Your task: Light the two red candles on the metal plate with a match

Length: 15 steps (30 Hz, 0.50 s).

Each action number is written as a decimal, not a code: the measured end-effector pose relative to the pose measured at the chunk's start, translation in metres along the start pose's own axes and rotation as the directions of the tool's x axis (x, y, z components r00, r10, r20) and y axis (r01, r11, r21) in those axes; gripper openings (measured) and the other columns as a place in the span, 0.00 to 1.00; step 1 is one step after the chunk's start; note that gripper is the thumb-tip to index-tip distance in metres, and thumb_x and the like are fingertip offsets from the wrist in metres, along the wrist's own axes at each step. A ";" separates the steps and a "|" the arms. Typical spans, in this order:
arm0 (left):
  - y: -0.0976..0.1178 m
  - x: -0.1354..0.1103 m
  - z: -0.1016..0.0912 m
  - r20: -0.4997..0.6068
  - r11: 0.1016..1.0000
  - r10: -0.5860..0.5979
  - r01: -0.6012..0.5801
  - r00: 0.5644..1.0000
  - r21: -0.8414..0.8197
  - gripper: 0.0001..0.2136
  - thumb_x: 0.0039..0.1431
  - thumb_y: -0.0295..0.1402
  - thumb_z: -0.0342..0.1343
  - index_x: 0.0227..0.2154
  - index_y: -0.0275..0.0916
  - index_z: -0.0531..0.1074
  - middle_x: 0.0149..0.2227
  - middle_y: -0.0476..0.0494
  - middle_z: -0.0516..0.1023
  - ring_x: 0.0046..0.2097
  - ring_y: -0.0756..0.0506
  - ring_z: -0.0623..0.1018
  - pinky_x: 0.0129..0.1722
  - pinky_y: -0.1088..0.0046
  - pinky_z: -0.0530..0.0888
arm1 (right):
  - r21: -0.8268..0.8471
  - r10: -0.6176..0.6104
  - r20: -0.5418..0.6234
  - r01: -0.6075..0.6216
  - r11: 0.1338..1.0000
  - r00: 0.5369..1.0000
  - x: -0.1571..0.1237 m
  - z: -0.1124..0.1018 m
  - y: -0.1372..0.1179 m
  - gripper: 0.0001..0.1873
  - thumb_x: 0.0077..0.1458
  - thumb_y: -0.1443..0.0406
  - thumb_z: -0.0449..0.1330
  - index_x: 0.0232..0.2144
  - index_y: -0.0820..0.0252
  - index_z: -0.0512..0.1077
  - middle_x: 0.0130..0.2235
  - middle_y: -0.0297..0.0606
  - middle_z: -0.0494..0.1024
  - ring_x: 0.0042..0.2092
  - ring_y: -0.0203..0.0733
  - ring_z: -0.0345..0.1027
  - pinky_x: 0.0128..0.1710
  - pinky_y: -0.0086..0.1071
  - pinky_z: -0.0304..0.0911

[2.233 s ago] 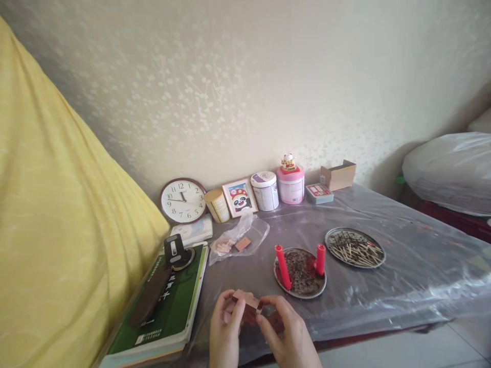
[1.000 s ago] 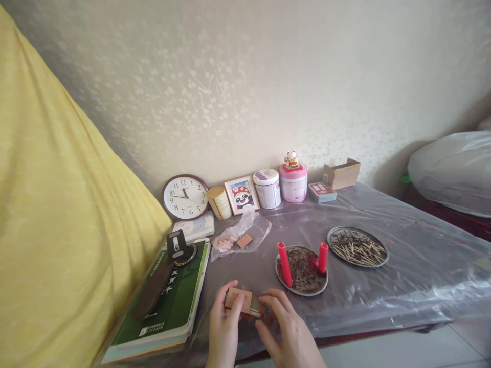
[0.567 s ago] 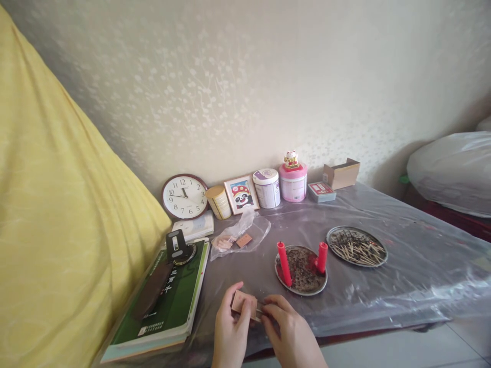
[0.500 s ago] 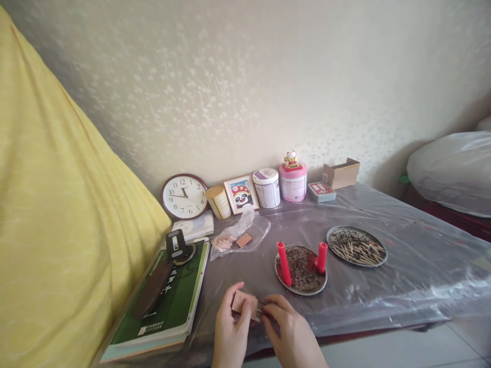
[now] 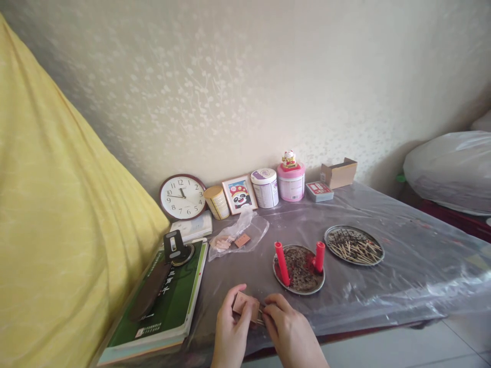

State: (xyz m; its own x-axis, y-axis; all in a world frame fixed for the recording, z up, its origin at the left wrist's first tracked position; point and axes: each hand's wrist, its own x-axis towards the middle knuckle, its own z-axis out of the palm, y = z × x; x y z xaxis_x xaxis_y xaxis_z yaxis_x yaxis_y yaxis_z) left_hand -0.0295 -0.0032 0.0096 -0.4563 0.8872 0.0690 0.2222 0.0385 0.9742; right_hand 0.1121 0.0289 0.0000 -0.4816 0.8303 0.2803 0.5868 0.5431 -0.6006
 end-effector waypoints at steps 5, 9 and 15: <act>-0.003 0.000 0.000 0.029 0.999 0.007 -0.008 1.000 0.034 0.17 0.51 0.39 0.56 0.42 0.37 0.72 0.30 0.43 0.81 0.32 0.41 0.78 0.34 0.65 0.74 | -0.117 -0.108 -0.061 0.100 0.988 0.992 0.000 -0.002 -0.002 0.12 0.58 0.75 0.49 0.29 0.60 0.69 0.36 0.39 0.74 0.27 0.39 0.72 0.26 0.31 0.66; 0.003 0.001 -0.001 -0.006 0.999 0.030 -0.029 1.000 0.044 0.15 0.51 0.38 0.57 0.42 0.37 0.72 0.32 0.42 0.81 0.35 0.39 0.79 0.37 0.64 0.74 | -0.155 -0.159 -0.112 0.141 0.978 0.981 0.000 -0.005 -0.003 0.12 0.58 0.75 0.46 0.31 0.59 0.67 0.37 0.41 0.73 0.27 0.40 0.72 0.26 0.32 0.66; 0.001 0.009 -0.011 -0.167 0.979 -0.132 0.102 0.977 -0.174 0.21 0.46 0.42 0.61 0.43 0.36 0.71 0.30 0.41 0.80 0.27 0.41 0.78 0.25 0.66 0.74 | -0.023 -0.064 -0.191 0.061 0.998 0.980 0.000 -0.013 0.001 0.11 0.59 0.72 0.46 0.30 0.57 0.65 0.35 0.40 0.73 0.29 0.41 0.71 0.30 0.32 0.66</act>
State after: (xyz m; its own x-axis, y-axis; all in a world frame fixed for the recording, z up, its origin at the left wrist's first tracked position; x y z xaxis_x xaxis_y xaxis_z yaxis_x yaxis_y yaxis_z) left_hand -0.0433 -0.0002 0.0141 -0.6188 0.7852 -0.0249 0.0211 0.0484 0.9986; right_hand 0.1212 0.0314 0.0095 -0.3855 0.8021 0.4561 0.5714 0.5956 -0.5646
